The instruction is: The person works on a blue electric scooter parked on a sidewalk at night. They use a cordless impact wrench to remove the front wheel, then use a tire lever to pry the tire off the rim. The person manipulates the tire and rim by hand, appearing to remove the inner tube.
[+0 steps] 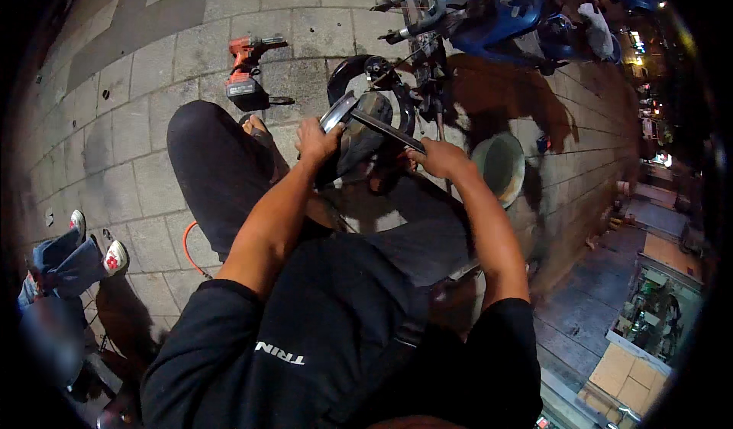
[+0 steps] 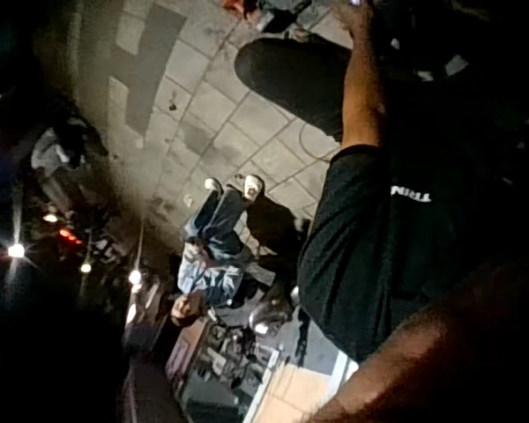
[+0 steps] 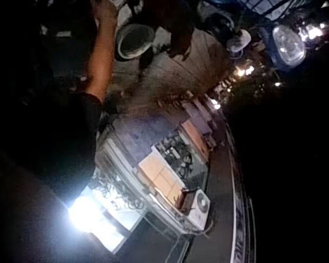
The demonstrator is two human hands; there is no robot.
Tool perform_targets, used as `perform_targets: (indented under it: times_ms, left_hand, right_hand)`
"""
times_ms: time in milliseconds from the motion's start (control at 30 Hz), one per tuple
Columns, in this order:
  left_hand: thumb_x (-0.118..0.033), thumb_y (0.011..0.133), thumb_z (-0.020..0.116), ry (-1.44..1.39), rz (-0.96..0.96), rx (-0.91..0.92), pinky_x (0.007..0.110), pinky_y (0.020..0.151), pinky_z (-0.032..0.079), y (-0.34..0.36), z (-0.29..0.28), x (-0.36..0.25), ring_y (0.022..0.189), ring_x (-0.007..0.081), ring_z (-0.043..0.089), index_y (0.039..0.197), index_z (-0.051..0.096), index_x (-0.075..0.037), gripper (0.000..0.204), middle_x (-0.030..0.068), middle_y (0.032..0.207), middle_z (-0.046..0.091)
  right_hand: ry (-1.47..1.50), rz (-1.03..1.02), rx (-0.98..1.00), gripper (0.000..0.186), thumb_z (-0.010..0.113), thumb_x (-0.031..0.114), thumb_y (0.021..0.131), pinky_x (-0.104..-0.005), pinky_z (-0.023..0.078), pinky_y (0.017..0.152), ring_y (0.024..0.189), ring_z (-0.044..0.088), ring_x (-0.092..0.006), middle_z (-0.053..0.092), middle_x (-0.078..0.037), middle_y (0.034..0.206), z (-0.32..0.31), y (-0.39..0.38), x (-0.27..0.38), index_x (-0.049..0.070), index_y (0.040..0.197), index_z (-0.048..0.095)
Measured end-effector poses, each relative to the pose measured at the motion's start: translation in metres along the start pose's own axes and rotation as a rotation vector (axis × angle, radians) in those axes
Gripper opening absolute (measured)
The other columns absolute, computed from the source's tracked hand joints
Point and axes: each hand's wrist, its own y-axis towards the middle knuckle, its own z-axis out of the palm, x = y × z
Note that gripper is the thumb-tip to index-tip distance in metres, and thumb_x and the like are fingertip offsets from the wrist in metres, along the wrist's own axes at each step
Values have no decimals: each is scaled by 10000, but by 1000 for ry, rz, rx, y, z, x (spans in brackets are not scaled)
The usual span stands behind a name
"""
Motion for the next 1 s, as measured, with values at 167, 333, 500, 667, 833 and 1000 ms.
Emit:
perform_targets:
  times_ms: [167, 333, 500, 667, 833, 1000]
  left_hand:
    - [-581, 829, 762, 58, 25, 22, 562, 1053, 433, -10, -2, -9, 1306, 420, 491, 1277, 604, -12, 741, 224, 1329, 555]
    - [-540, 839, 753, 84, 87, 105, 521, 1073, 459, -6, -19, -14, 1317, 412, 501, 1335, 595, -20, 735, 221, 1338, 565]
    - [-544, 831, 762, 17, 40, 162, 500, 982, 512, 10, -38, -10, 1136, 474, 651, 1157, 694, 60, 689, 311, 1165, 688]
    - [-740, 804, 689, 96, -38, 227, 492, 913, 542, 4, -59, -20, 1071, 464, 697, 1094, 718, 77, 867, 327, 1104, 711]
    - [-789, 800, 656, 16, 27, 180, 492, 834, 550, 17, -29, 8, 948, 449, 724, 1066, 718, 80, 911, 300, 1012, 731]
    - [-764, 828, 642, -31, 11, 153, 495, 807, 547, 23, -27, 6, 888, 444, 728, 1001, 724, 88, 873, 300, 913, 726]
  right_hand:
    - [-458, -104, -268, 329, 631, 373, 972, -498, 569, 798, 945, 741, -349, 756, -167, 992, -39, -19, 25, 72, 1066, 726]
    - [-559, -70, -316, 174, 670, 194, 900, -436, 599, 766, 910, 764, -306, 774, -113, 970, -58, -23, 69, 73, 983, 765]
    - [-662, -48, -450, 318, 611, 332, 976, -460, 590, 744, 875, 744, -347, 745, -154, 988, -54, -14, 83, 62, 1106, 718]
    - [-510, -32, -369, 489, 571, 553, 1004, -426, 587, 761, 874, 762, -316, 775, -107, 958, -80, -20, 93, 113, 1006, 783]
    - [-463, -73, -283, 488, 568, 553, 1003, -455, 580, 746, 856, 755, -319, 765, -112, 937, -88, 2, 96, 109, 1025, 769]
    - [-288, -35, -410, 487, 522, 577, 1016, -503, 555, 715, 778, 734, -346, 738, -126, 870, -6, 28, 42, 124, 1136, 657]
